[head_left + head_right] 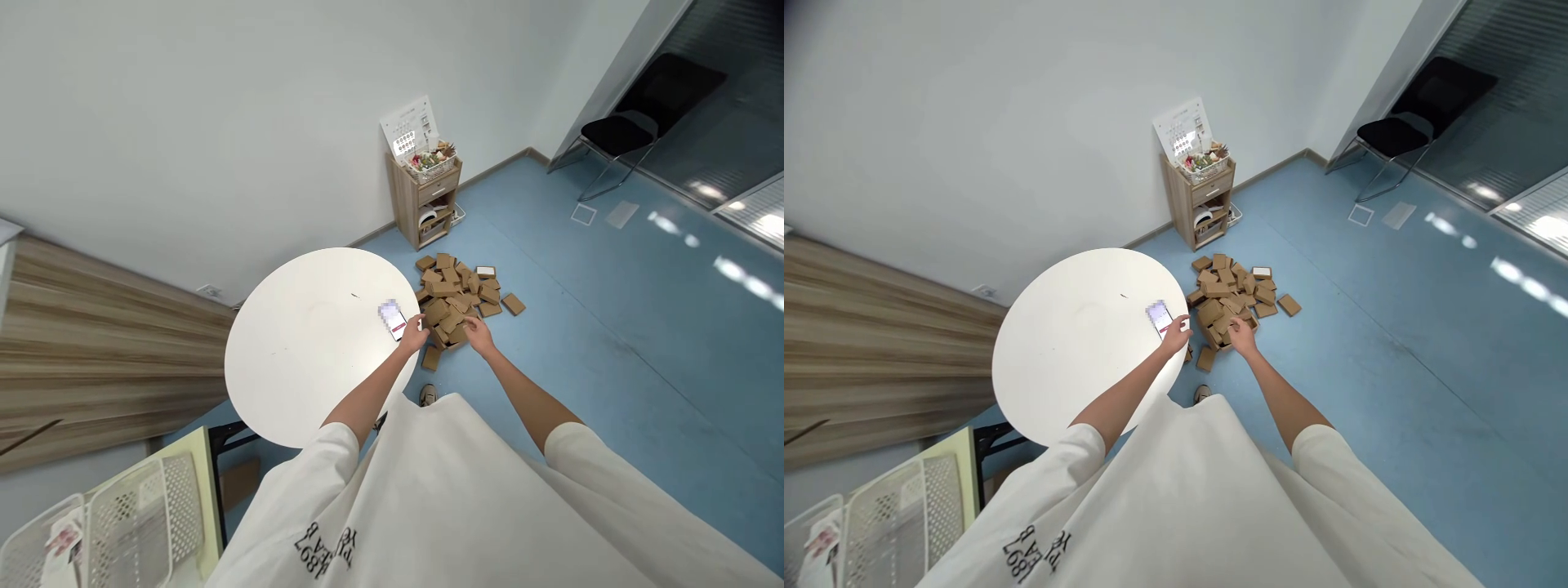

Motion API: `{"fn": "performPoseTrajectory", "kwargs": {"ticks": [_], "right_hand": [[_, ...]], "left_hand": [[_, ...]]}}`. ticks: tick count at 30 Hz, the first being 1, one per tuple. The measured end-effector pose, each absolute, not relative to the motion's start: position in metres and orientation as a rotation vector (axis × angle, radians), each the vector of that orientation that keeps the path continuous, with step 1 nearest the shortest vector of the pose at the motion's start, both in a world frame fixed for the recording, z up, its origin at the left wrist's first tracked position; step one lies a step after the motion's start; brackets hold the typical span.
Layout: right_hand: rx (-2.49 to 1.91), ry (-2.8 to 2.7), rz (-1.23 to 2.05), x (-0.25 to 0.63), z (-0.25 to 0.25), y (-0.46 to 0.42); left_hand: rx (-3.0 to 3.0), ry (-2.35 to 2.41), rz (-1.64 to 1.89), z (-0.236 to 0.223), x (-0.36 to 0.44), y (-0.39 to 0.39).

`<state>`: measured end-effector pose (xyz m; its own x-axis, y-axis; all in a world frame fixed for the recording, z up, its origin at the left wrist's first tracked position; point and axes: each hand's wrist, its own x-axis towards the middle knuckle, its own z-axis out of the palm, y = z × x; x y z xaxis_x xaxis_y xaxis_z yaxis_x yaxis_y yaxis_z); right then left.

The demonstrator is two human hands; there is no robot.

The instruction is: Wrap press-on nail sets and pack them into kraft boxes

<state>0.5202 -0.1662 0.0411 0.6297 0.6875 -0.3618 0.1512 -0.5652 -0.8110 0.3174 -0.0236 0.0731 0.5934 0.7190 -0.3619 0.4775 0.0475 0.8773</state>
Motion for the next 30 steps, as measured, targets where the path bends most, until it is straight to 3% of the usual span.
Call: {"fn": "performPoseTrajectory", "kwargs": {"ticks": [16, 30], "right_hand": [[-1.973, -0.862, 0.991, 0.467, 0.055, -0.120], [-1.770, -1.241, 1.154, 0.334, 0.061, -0.045]], "left_hand": [[1.575, 1.154, 0.321, 0.083, 0.258, -0.018], [1.302, 1.457, 0.596, 0.094, 0.085, -0.033]]}}
